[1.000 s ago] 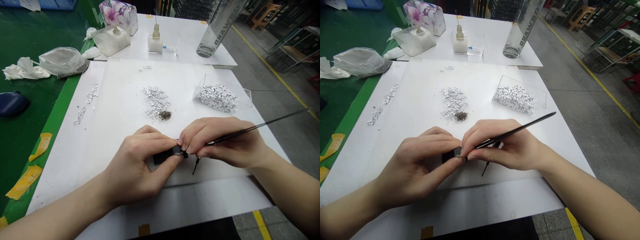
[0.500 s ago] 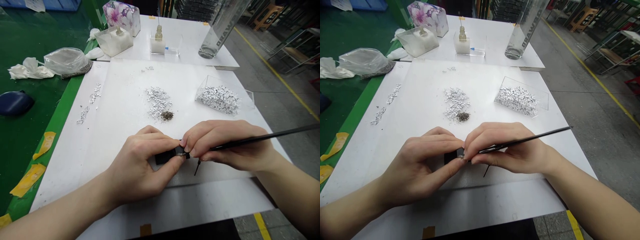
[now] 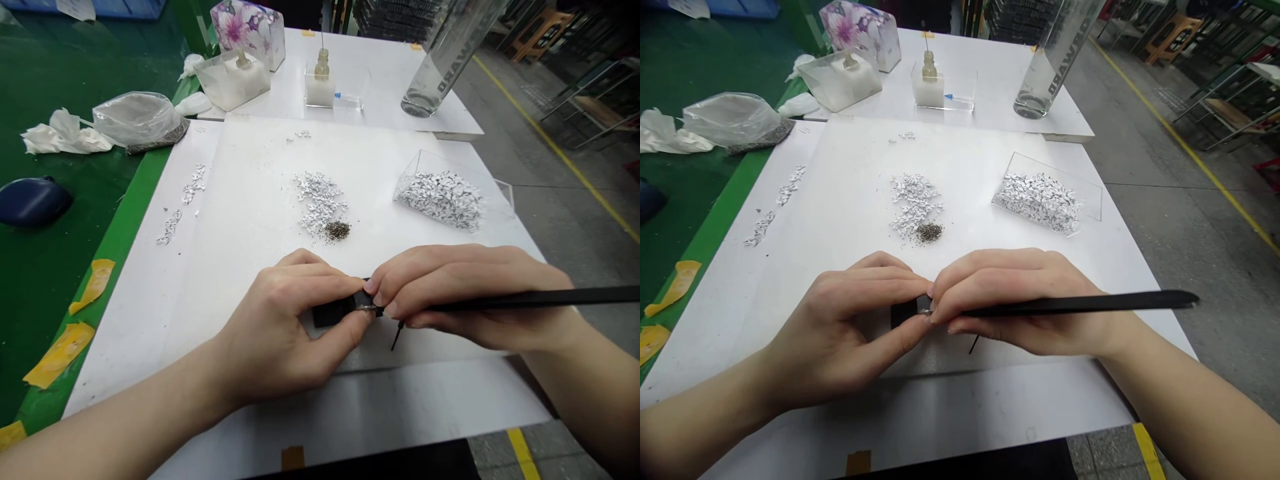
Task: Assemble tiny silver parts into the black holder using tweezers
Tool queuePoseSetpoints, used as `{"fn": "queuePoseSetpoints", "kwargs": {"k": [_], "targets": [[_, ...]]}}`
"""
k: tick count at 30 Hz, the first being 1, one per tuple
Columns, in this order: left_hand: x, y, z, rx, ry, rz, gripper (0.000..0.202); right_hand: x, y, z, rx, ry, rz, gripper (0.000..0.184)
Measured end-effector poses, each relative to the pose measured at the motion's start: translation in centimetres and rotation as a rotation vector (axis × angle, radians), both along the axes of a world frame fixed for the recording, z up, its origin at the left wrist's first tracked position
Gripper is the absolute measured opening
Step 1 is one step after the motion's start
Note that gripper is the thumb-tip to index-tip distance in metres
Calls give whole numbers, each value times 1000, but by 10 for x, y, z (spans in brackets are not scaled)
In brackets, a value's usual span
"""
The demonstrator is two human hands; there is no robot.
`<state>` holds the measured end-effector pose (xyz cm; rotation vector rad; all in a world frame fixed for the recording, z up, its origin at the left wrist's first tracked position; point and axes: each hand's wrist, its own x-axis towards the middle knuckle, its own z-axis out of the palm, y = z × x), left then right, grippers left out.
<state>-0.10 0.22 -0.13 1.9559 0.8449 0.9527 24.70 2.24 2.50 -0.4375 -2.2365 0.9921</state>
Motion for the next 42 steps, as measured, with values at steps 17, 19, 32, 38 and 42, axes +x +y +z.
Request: {"fn": "queuePoseSetpoints", "kwargs": {"k": [17, 19, 32, 38, 42], "targets": [[-2, 0, 6, -18, 43, -14, 13, -1, 5, -12, -263, 103, -72, 10], [-2, 0, 6, -16, 41, -15, 12, -1, 5, -12, -261, 101, -68, 11], [-2, 1, 6, -25, 41, -15, 11, 1, 5, -14, -283, 110, -71, 11], [-2, 1, 7, -24, 44, -18, 11, 0, 6, -14, -273, 122, -44, 9], [-1, 1, 7, -32, 54, -21, 10, -1, 7, -13, -261, 114, -49, 9]]}}
